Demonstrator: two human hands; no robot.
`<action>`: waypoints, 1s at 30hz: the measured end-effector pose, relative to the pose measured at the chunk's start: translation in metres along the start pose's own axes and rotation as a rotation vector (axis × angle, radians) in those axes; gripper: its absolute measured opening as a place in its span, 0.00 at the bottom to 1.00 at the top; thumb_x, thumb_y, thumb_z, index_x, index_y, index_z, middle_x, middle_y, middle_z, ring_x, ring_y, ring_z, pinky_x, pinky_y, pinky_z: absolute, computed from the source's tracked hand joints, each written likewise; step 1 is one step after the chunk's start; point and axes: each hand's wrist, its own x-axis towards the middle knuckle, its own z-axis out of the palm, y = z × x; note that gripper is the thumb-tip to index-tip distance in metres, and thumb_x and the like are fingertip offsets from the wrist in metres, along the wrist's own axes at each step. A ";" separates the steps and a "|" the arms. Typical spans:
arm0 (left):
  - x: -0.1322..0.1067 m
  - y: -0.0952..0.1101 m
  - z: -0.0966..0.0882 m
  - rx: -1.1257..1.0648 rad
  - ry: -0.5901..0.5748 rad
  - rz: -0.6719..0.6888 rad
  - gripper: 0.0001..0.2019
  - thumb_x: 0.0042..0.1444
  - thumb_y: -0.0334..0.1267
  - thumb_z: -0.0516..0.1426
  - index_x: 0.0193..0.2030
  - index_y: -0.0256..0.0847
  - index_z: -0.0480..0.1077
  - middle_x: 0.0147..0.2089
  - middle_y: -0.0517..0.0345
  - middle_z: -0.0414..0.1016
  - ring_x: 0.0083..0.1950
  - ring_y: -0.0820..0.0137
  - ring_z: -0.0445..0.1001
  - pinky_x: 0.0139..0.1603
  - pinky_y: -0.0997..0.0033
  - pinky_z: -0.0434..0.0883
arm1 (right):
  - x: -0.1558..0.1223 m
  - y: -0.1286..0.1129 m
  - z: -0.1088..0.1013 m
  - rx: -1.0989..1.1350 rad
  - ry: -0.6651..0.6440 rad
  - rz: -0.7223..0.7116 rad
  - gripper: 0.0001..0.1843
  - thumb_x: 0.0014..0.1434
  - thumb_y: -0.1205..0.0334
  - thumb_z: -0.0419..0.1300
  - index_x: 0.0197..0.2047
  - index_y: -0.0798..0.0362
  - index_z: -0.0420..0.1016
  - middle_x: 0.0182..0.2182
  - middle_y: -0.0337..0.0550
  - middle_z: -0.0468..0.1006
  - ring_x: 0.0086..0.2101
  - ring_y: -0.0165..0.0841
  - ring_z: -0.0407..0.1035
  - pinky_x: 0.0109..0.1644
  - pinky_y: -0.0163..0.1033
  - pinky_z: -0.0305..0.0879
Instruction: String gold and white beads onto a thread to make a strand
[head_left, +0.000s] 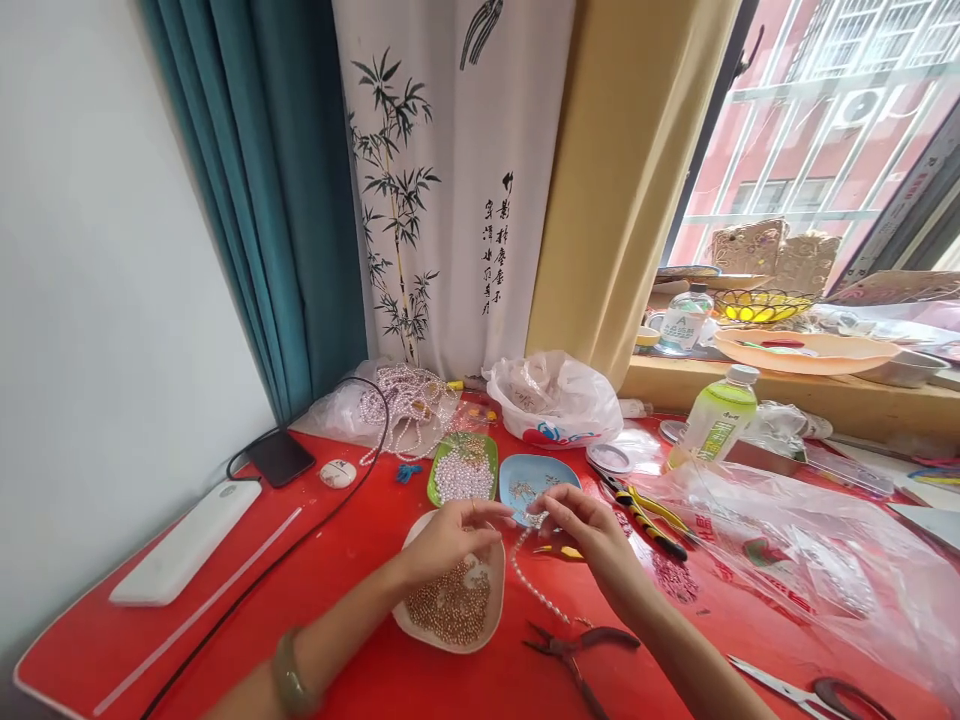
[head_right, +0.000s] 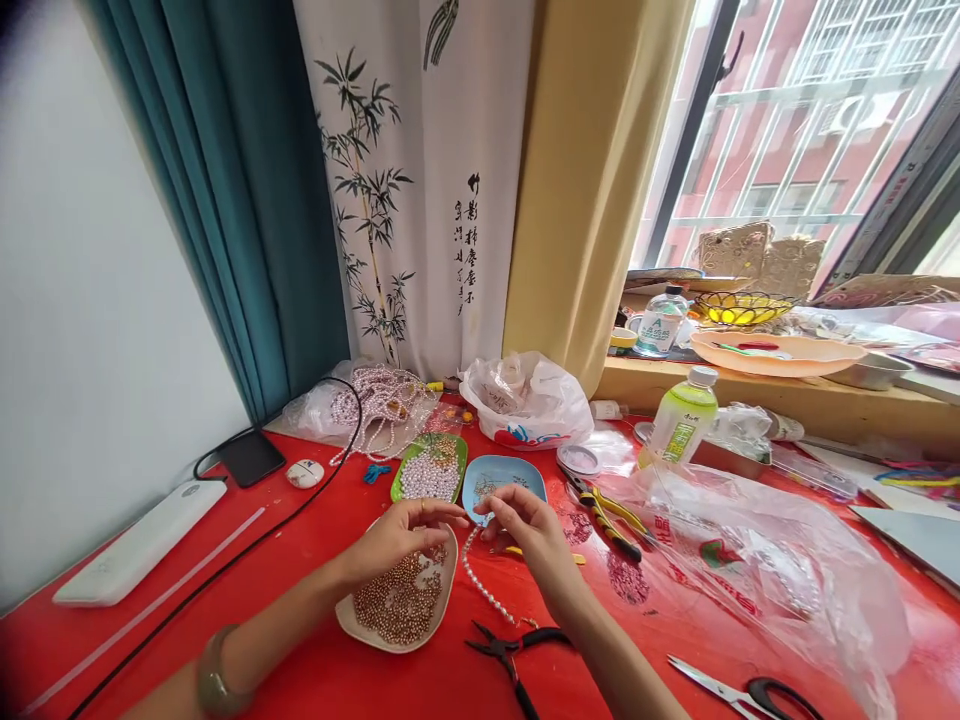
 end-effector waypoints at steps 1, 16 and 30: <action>0.000 0.000 -0.006 0.018 0.019 -0.002 0.15 0.44 0.36 0.56 0.41 0.36 0.69 0.41 0.50 0.73 0.36 0.70 0.69 0.35 0.72 0.64 | -0.001 0.002 -0.002 -0.014 0.018 0.011 0.16 0.49 0.49 0.55 0.28 0.54 0.67 0.20 0.38 0.70 0.23 0.27 0.65 0.28 0.33 0.60; -0.026 -0.033 -0.063 0.157 0.383 0.072 0.12 0.48 0.42 0.52 0.33 0.38 0.71 0.32 0.54 0.74 0.31 0.71 0.68 0.32 0.74 0.64 | -0.015 0.049 -0.023 -0.074 0.258 0.057 0.16 0.46 0.47 0.57 0.26 0.53 0.69 0.26 0.45 0.74 0.30 0.35 0.69 0.31 0.37 0.64; -0.025 -0.036 -0.059 0.181 0.344 0.029 0.13 0.48 0.43 0.53 0.36 0.38 0.70 0.34 0.53 0.75 0.32 0.70 0.70 0.32 0.74 0.66 | -0.021 0.047 0.002 0.028 0.175 0.064 0.14 0.50 0.50 0.55 0.27 0.53 0.67 0.26 0.42 0.73 0.29 0.32 0.67 0.29 0.34 0.62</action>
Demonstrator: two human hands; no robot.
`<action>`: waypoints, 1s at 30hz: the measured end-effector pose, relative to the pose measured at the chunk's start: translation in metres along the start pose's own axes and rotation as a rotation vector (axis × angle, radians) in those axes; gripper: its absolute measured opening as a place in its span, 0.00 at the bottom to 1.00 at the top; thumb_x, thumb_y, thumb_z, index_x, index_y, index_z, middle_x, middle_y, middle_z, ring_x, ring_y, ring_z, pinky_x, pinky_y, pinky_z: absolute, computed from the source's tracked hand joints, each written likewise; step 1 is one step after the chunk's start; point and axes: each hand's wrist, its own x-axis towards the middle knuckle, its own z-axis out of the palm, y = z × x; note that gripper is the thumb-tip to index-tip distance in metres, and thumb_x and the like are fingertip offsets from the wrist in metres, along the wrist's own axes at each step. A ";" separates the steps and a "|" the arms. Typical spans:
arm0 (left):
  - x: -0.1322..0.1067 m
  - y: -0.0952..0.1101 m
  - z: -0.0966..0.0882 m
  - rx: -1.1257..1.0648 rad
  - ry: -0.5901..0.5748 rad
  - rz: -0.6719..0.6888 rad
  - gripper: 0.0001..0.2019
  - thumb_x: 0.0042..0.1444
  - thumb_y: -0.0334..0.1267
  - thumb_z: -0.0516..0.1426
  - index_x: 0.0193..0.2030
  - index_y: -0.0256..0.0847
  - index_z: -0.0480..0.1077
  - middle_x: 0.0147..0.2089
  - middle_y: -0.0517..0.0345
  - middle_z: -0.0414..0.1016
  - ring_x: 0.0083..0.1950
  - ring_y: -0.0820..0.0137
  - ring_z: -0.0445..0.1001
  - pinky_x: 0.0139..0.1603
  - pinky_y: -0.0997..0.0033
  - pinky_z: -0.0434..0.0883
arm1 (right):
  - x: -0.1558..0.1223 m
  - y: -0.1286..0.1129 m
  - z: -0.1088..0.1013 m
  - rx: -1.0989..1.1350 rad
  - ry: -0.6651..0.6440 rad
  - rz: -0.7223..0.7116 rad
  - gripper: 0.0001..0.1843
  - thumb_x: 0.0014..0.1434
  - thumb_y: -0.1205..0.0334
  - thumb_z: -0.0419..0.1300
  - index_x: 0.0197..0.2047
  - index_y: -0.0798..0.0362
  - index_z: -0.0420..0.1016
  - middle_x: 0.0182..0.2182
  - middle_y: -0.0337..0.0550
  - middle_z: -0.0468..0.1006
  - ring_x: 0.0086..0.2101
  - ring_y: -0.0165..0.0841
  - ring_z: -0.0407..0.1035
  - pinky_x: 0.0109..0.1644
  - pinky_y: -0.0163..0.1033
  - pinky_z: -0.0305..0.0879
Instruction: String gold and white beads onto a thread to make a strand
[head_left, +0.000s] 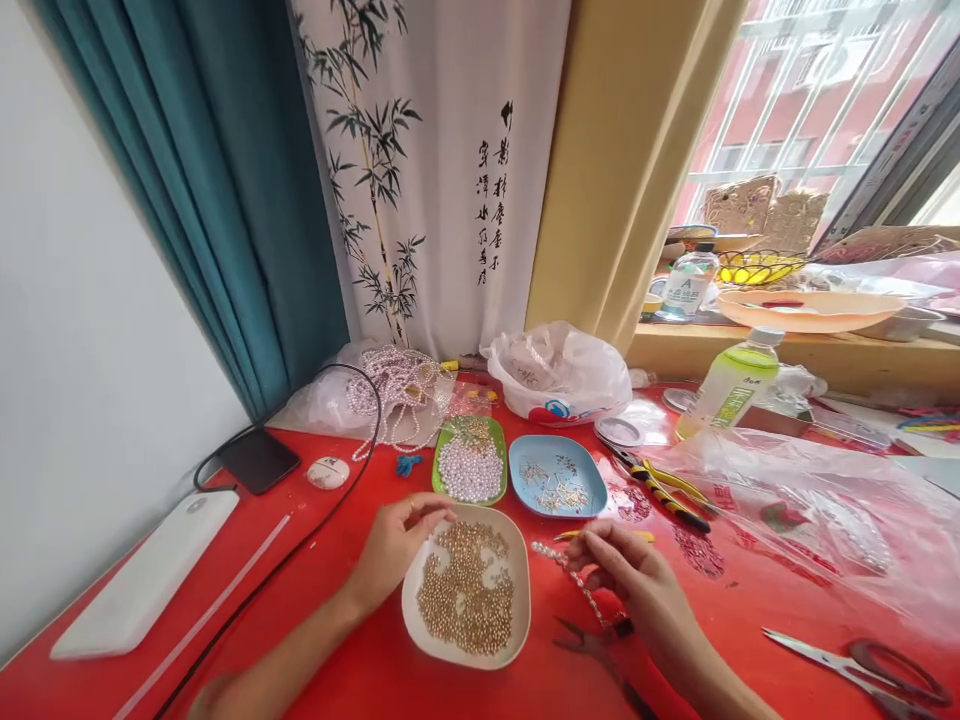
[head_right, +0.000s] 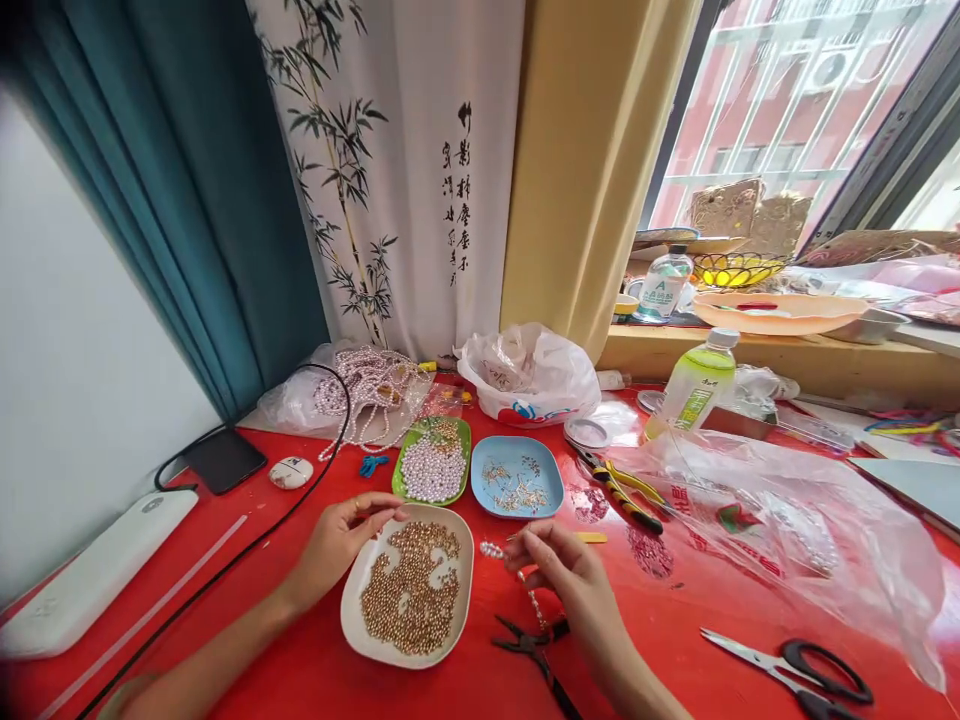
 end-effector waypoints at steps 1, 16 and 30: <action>-0.002 0.001 -0.001 0.013 0.010 -0.009 0.12 0.48 0.43 0.53 0.36 0.38 0.70 0.34 0.54 0.75 0.33 0.70 0.70 0.34 0.74 0.66 | 0.000 0.000 0.000 0.005 0.000 0.033 0.15 0.49 0.49 0.55 0.26 0.53 0.67 0.25 0.43 0.73 0.28 0.32 0.67 0.28 0.34 0.62; 0.001 0.004 -0.010 0.240 0.117 0.136 0.11 0.49 0.43 0.52 0.34 0.42 0.72 0.34 0.56 0.73 0.35 0.69 0.70 0.38 0.72 0.65 | 0.000 0.000 -0.002 -0.040 -0.003 0.066 0.13 0.49 0.50 0.56 0.27 0.52 0.69 0.25 0.40 0.72 0.25 0.30 0.65 0.25 0.32 0.58; 0.012 0.055 0.017 0.052 -0.178 0.187 0.12 0.44 0.42 0.55 0.32 0.37 0.73 0.34 0.53 0.75 0.36 0.67 0.71 0.38 0.70 0.65 | 0.007 -0.042 0.003 -0.187 0.037 -0.206 0.13 0.48 0.52 0.57 0.26 0.55 0.69 0.22 0.38 0.69 0.24 0.28 0.63 0.27 0.32 0.58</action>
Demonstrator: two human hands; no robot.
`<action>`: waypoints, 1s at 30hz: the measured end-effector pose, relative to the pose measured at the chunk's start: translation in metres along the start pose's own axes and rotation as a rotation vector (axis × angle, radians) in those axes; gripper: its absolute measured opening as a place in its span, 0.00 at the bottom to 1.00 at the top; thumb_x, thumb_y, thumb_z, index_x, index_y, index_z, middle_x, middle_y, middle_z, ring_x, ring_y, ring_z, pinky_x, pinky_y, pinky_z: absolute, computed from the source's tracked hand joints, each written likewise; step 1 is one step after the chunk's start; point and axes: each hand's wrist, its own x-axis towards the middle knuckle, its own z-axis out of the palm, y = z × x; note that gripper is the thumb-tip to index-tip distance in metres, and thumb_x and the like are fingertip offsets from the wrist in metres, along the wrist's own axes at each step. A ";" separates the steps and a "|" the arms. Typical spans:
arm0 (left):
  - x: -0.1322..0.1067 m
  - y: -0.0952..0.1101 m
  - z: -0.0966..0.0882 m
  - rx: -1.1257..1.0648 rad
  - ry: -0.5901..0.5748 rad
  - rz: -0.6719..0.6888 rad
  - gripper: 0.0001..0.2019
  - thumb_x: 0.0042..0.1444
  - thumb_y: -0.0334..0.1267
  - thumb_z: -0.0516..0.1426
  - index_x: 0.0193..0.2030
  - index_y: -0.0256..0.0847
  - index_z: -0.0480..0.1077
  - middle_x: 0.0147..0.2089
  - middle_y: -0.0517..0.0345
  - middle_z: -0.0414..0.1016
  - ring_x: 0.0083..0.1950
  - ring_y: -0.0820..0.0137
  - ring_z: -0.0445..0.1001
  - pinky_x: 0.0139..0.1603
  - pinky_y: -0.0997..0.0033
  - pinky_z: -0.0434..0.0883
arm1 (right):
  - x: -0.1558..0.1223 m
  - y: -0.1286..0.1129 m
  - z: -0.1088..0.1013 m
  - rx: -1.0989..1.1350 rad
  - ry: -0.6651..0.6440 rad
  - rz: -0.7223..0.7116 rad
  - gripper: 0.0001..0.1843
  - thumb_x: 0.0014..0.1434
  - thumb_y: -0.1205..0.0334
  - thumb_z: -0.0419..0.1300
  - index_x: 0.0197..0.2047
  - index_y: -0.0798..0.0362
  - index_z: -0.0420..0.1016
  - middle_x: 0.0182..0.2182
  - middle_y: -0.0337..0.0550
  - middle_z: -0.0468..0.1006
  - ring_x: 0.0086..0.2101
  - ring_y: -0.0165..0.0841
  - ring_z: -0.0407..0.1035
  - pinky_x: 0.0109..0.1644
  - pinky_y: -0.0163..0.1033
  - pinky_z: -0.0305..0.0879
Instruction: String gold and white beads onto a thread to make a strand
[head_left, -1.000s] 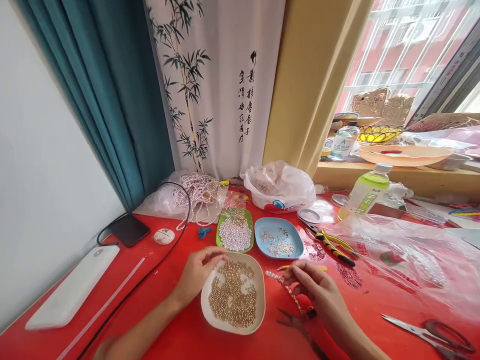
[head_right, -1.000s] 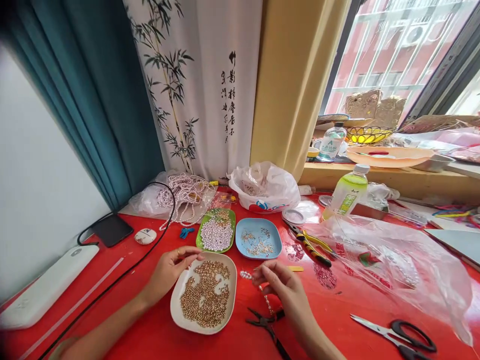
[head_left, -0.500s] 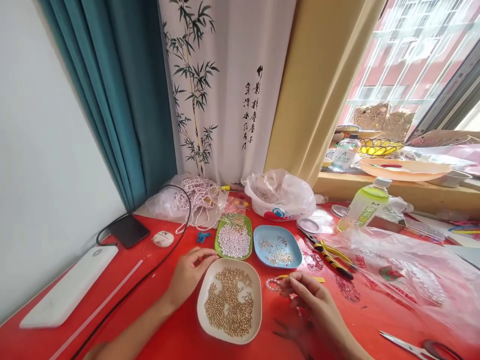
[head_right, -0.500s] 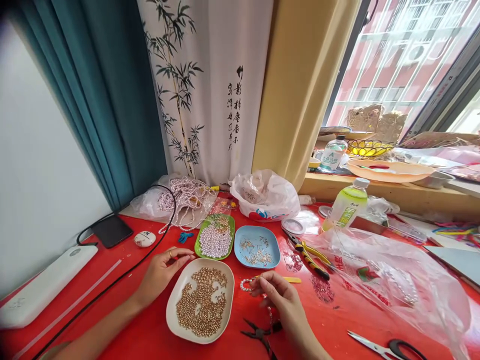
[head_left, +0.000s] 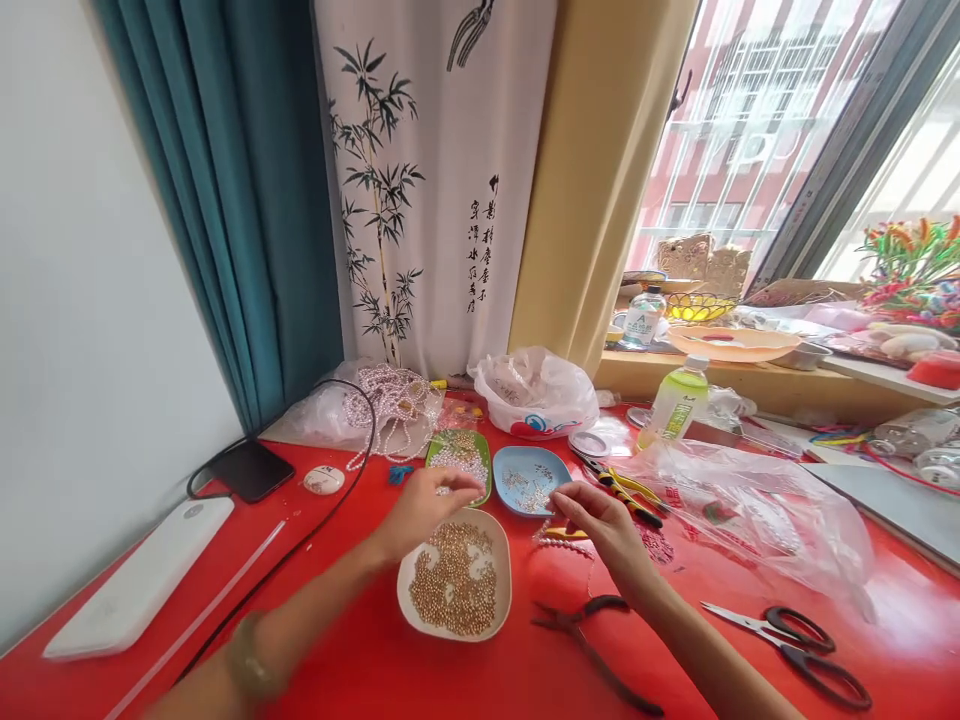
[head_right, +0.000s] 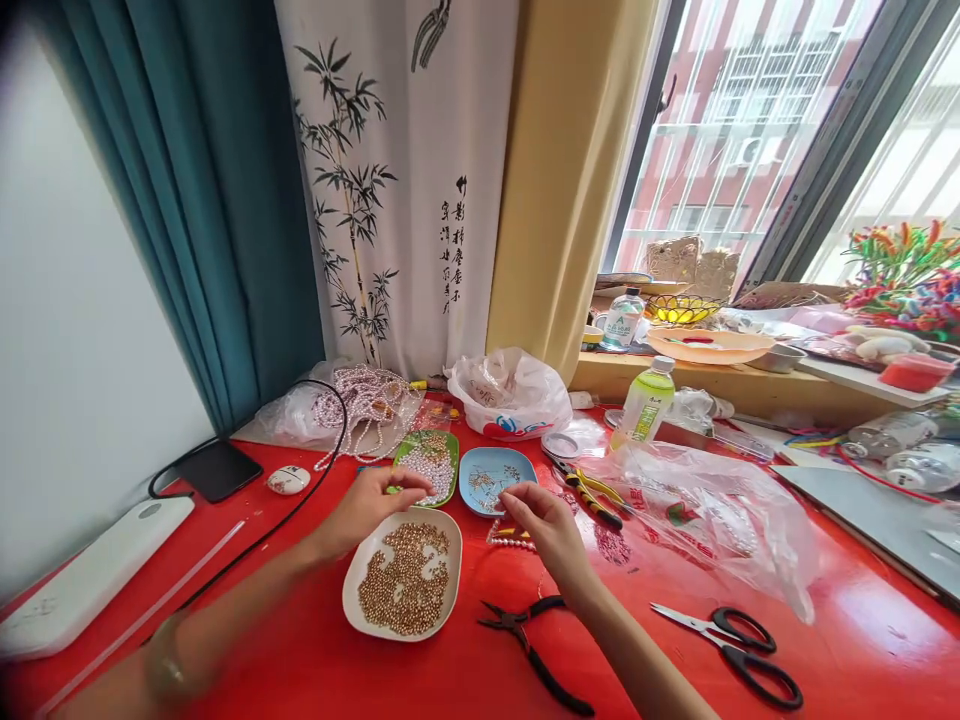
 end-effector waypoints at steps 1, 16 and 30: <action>0.006 0.008 0.007 -0.045 -0.036 0.014 0.12 0.44 0.41 0.56 0.33 0.37 0.73 0.35 0.52 0.75 0.37 0.67 0.70 0.39 0.70 0.65 | 0.002 -0.007 0.001 -0.040 0.004 -0.048 0.13 0.48 0.52 0.57 0.26 0.55 0.69 0.23 0.37 0.69 0.25 0.28 0.62 0.28 0.32 0.58; 0.033 0.034 0.053 -0.446 -0.165 -0.011 0.09 0.39 0.39 0.61 0.27 0.34 0.73 0.28 0.52 0.76 0.31 0.70 0.71 0.32 0.74 0.64 | 0.009 -0.039 0.007 0.140 0.098 -0.222 0.11 0.48 0.54 0.58 0.28 0.54 0.70 0.27 0.38 0.69 0.29 0.28 0.63 0.34 0.33 0.59; 0.052 0.028 0.030 -0.913 0.148 -0.005 0.05 0.45 0.32 0.57 0.28 0.36 0.63 0.33 0.54 0.75 0.33 0.72 0.74 0.30 0.78 0.68 | -0.012 0.007 0.020 0.445 -0.336 0.166 0.14 0.50 0.54 0.57 0.32 0.58 0.72 0.17 0.33 0.61 0.16 0.18 0.51 0.20 0.28 0.45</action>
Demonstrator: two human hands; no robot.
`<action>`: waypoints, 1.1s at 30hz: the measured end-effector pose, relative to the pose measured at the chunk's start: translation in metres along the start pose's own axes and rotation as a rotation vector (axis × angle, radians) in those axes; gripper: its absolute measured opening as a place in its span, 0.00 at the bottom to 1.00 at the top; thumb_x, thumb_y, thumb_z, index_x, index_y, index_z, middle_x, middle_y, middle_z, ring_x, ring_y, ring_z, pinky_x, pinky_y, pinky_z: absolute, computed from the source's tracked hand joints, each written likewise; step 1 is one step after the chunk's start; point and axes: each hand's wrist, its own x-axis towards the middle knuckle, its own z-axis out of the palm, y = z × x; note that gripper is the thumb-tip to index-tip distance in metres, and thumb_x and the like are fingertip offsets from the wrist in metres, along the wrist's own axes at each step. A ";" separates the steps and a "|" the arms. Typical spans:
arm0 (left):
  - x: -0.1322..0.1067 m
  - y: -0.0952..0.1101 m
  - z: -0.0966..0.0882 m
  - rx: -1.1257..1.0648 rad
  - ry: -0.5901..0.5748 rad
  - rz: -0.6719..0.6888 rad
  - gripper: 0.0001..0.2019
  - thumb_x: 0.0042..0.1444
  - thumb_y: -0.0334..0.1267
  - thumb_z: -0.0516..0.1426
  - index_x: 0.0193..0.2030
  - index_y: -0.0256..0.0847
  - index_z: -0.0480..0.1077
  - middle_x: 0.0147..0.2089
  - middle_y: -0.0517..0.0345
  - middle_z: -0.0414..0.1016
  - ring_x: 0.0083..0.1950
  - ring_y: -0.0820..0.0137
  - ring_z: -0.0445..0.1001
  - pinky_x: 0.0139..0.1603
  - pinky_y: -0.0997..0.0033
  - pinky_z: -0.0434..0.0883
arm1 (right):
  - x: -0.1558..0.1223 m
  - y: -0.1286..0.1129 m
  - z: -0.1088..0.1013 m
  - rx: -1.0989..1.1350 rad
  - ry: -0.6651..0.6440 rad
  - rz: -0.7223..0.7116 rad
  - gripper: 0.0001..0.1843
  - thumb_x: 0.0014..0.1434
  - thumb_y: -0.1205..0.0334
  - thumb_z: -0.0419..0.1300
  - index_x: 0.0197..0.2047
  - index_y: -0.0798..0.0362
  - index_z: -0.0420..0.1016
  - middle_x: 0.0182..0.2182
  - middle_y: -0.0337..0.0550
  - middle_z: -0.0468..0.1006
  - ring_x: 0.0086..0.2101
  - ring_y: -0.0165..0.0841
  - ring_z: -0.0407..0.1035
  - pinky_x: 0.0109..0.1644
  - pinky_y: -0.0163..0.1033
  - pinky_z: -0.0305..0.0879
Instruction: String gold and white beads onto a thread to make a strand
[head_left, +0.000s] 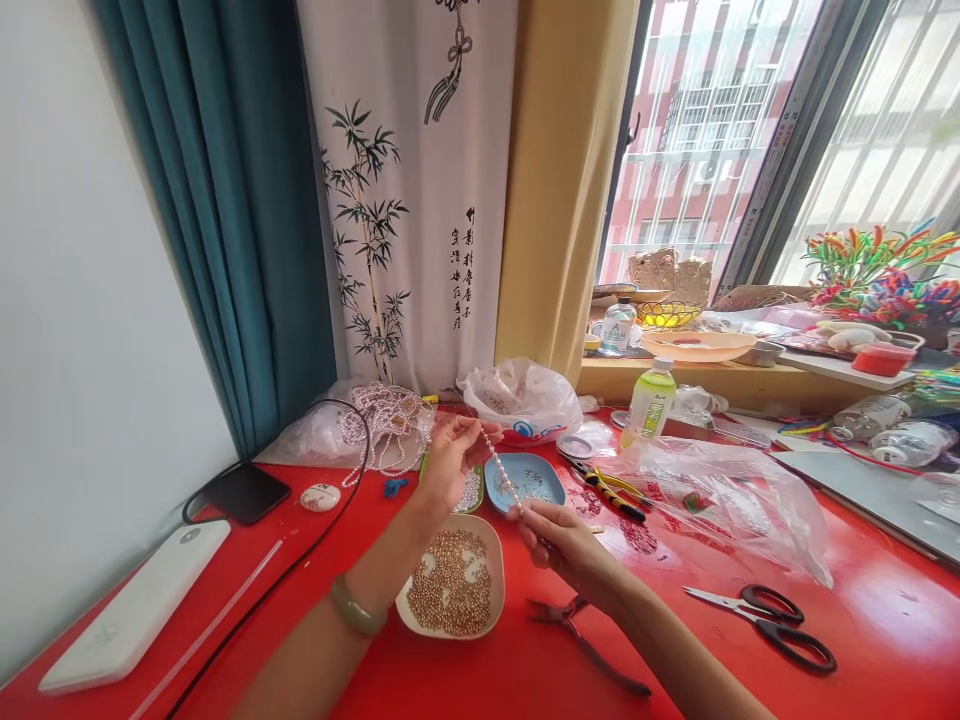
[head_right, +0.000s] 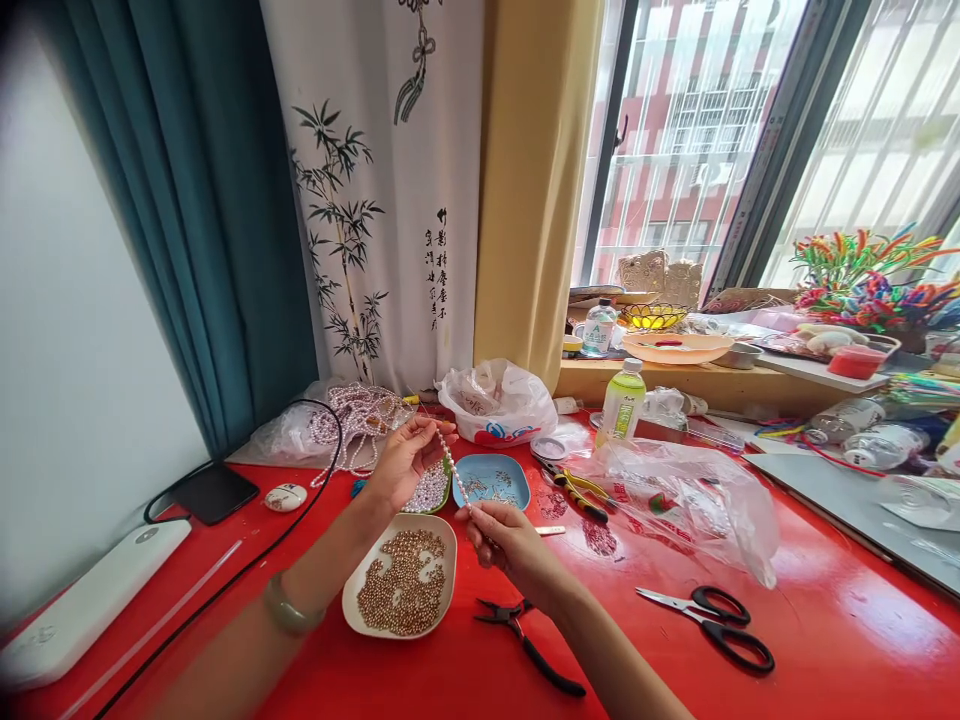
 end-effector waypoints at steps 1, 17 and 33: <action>0.002 -0.003 -0.002 -0.021 0.011 -0.005 0.05 0.46 0.31 0.57 0.28 0.36 0.63 0.32 0.54 0.75 0.33 0.72 0.74 0.30 0.79 0.68 | -0.001 -0.001 0.000 0.014 -0.007 -0.003 0.14 0.51 0.54 0.57 0.32 0.58 0.72 0.17 0.33 0.60 0.16 0.18 0.50 0.19 0.28 0.42; 0.008 -0.006 -0.010 -0.149 0.026 -0.021 0.03 0.48 0.31 0.55 0.30 0.37 0.62 0.34 0.53 0.75 0.34 0.70 0.74 0.33 0.74 0.69 | -0.002 0.001 -0.001 -0.038 0.051 0.075 0.16 0.51 0.51 0.54 0.35 0.57 0.69 0.17 0.29 0.45 0.18 0.21 0.35 0.19 0.30 0.29; 0.011 0.001 -0.017 -0.188 0.074 -0.007 0.03 0.51 0.28 0.52 0.29 0.36 0.64 0.35 0.53 0.75 0.35 0.71 0.74 0.36 0.73 0.70 | 0.001 0.005 -0.002 0.055 0.107 0.136 0.13 0.47 0.62 0.48 0.27 0.61 0.70 0.14 0.31 0.53 0.16 0.20 0.37 0.17 0.29 0.29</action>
